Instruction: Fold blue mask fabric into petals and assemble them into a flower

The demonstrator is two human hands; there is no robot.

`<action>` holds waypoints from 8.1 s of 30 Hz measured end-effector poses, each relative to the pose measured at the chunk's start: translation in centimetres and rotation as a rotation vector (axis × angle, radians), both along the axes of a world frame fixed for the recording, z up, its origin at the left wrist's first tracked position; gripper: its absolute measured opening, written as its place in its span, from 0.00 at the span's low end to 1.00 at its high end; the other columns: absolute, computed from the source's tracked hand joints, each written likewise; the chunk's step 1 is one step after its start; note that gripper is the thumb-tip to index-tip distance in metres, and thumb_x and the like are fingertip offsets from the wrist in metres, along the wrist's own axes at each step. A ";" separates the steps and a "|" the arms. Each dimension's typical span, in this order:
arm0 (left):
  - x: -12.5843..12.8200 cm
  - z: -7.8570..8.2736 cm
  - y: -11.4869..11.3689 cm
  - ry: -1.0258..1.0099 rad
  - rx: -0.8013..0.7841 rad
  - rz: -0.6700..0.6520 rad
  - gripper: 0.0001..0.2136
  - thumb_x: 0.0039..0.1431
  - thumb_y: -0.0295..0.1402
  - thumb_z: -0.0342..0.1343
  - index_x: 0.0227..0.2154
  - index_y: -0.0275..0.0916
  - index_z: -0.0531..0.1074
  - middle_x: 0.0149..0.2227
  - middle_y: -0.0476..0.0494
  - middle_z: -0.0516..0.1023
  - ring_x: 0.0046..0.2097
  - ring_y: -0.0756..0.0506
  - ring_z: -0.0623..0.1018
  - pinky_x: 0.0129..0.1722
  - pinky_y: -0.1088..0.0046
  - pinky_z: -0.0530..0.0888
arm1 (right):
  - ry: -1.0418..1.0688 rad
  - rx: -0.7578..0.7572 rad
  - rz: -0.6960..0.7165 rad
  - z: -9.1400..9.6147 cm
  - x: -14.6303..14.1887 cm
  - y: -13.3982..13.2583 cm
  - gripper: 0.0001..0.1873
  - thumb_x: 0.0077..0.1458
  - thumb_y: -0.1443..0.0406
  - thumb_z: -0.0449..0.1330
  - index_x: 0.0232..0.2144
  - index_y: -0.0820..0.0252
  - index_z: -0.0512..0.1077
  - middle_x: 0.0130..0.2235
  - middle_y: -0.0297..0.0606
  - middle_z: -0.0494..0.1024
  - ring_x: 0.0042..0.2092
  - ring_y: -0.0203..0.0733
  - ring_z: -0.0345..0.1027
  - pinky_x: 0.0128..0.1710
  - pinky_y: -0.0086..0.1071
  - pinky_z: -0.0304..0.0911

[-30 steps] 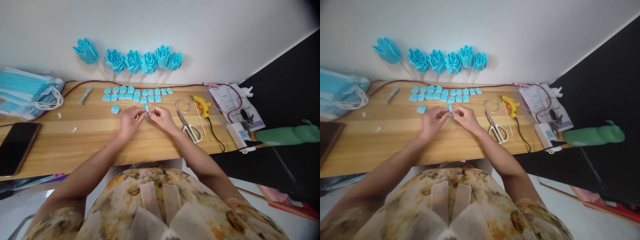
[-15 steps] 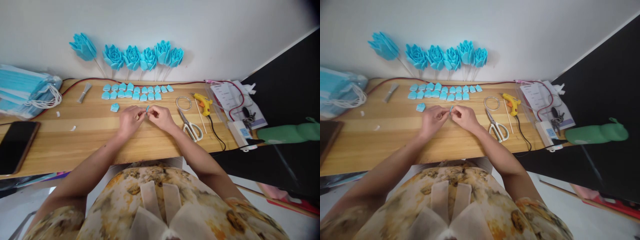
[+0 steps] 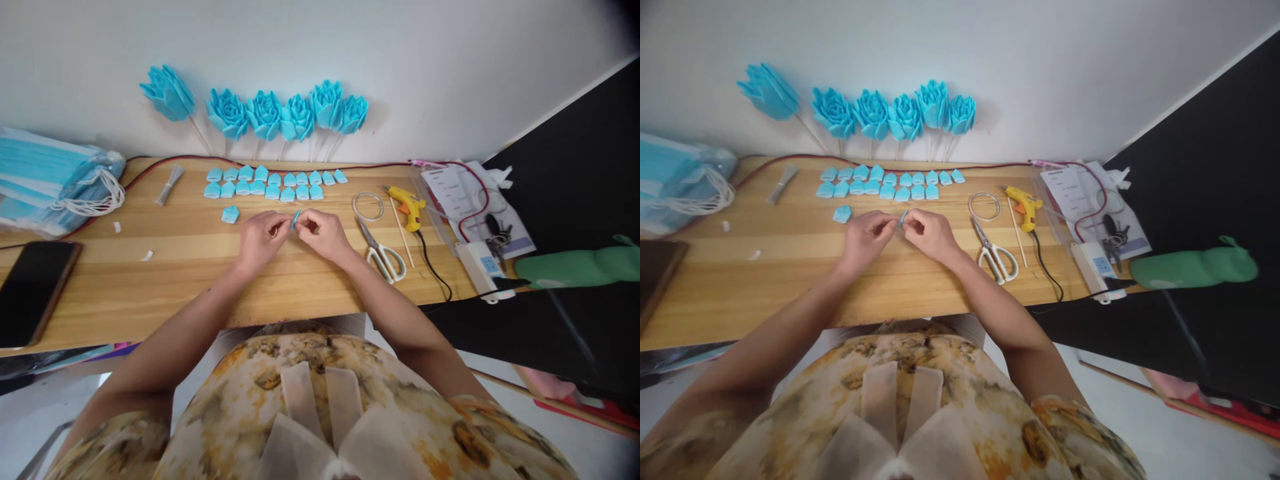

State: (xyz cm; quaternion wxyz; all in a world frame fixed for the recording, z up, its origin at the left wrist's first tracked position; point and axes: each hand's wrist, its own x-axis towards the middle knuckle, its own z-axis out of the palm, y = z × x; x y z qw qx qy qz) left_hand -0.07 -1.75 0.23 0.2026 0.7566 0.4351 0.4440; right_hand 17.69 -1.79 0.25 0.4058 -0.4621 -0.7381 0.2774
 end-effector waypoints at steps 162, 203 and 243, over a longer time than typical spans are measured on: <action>0.6 0.1 -0.4 -0.243 -0.286 0.061 0.08 0.57 0.37 0.58 0.33 0.38 0.79 0.31 0.45 0.80 0.28 0.50 0.71 0.30 0.72 0.66 | 0.225 -0.130 -0.064 0.7 -0.4 -0.2 0.10 0.54 0.58 0.60 0.27 0.59 0.72 0.28 0.33 0.74 0.29 0.34 0.63 0.32 0.29 0.60; 0.8 -0.2 -0.3 -0.247 -0.348 0.080 0.07 0.51 0.30 0.54 0.29 0.39 0.77 0.28 0.47 0.80 0.28 0.50 0.72 0.30 0.73 0.67 | -0.009 0.043 -0.074 -0.3 -0.4 -0.1 0.08 0.56 0.63 0.58 0.27 0.57 0.73 0.28 0.34 0.76 0.30 0.36 0.64 0.34 0.31 0.60; -22.5 1.5 -2.9 0.377 -0.407 0.624 0.10 0.53 0.39 0.58 0.31 0.38 0.78 0.28 0.48 0.73 0.31 0.47 0.70 0.32 0.71 0.62 | 0.321 -0.290 -0.023 -0.5 0.1 0.9 0.11 0.51 0.58 0.63 0.24 0.59 0.73 0.24 0.31 0.75 0.25 0.32 0.63 0.29 0.29 0.58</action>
